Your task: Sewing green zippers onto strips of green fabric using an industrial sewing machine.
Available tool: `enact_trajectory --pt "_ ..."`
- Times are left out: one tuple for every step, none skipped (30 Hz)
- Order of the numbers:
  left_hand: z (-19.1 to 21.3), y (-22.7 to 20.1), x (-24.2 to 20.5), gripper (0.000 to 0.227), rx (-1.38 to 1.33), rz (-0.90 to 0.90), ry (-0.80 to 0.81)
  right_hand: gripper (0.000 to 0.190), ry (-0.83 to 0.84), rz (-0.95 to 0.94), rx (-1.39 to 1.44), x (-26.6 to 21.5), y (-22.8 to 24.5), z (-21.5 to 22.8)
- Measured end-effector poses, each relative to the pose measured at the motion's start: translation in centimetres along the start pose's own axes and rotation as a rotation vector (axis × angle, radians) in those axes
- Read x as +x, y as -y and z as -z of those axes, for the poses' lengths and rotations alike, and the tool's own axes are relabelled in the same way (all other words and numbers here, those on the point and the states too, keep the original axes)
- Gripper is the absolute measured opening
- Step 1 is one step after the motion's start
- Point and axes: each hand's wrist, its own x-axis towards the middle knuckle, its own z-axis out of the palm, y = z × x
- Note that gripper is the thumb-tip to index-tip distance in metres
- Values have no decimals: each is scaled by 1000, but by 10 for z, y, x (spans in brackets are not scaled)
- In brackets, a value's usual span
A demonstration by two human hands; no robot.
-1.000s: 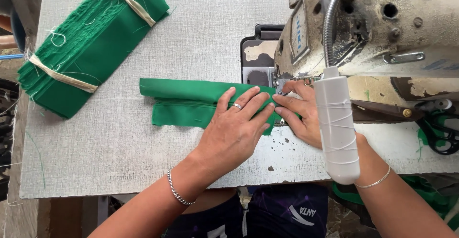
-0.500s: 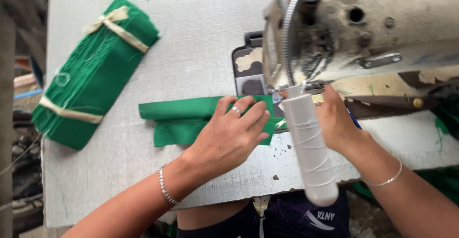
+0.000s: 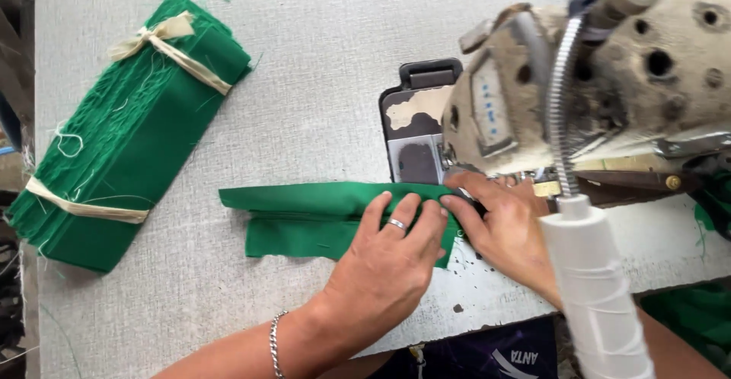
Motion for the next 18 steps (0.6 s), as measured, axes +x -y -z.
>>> enact_trajectory --pt "0 0 -1 44 -3 8 -5 24 5 5 -7 -1 -1 1" --pt "0 -1 -1 42 -17 16 -15 19 -10 64 54 -2 -2 1" --pt "1 -1 -2 41 -28 23 -25 14 -25 124 118 -2 -2 2" --pt "0 -2 -2 41 -29 31 -28 14 -19 130 113 -2 -2 2" --pt "-1 -2 -3 37 -54 44 -72 11 -39 174 157 -1 0 3" --pt "-1 -3 -3 33 -78 57 -117 7 -58 218 202 -1 1 4" --pt "-2 -2 -4 33 -76 66 -122 7 -53 226 198 -1 1 2" --pt "-2 -1 -5 31 -82 65 -127 7 -73 144 251 -2 1 0" --pt "-2 -1 -6 31 -88 65 -133 10 -92 62 303 -3 2 -1" --pt "-3 0 -7 31 -88 74 -138 10 -87 69 298 -2 6 1" --pt "-4 0 -8 32 -108 69 -130 17 -63 -122 327 -2 10 2" --pt "-6 0 -9 34 -128 64 -121 25 -39 -314 354 -2 13 4" --pt "-5 1 -9 34 -132 64 -122 25 -39 -316 351 0 15 4" --pt "-5 2 -9 35 -119 62 -110 27 -39 -381 371 2 16 5" --pt "-4 2 -9 36 -106 58 -94 29 -39 -449 394 2 17 6" --pt "-4 1 -10 36 -110 57 -93 29 -39 -454 393 2 16 5" --pt "-4 2 -10 38 -90 55 -89 30 -35 -485 391 3 16 5" --pt "-4 2 -10 40 -70 54 -85 30 -31 -516 390 4 16 6"
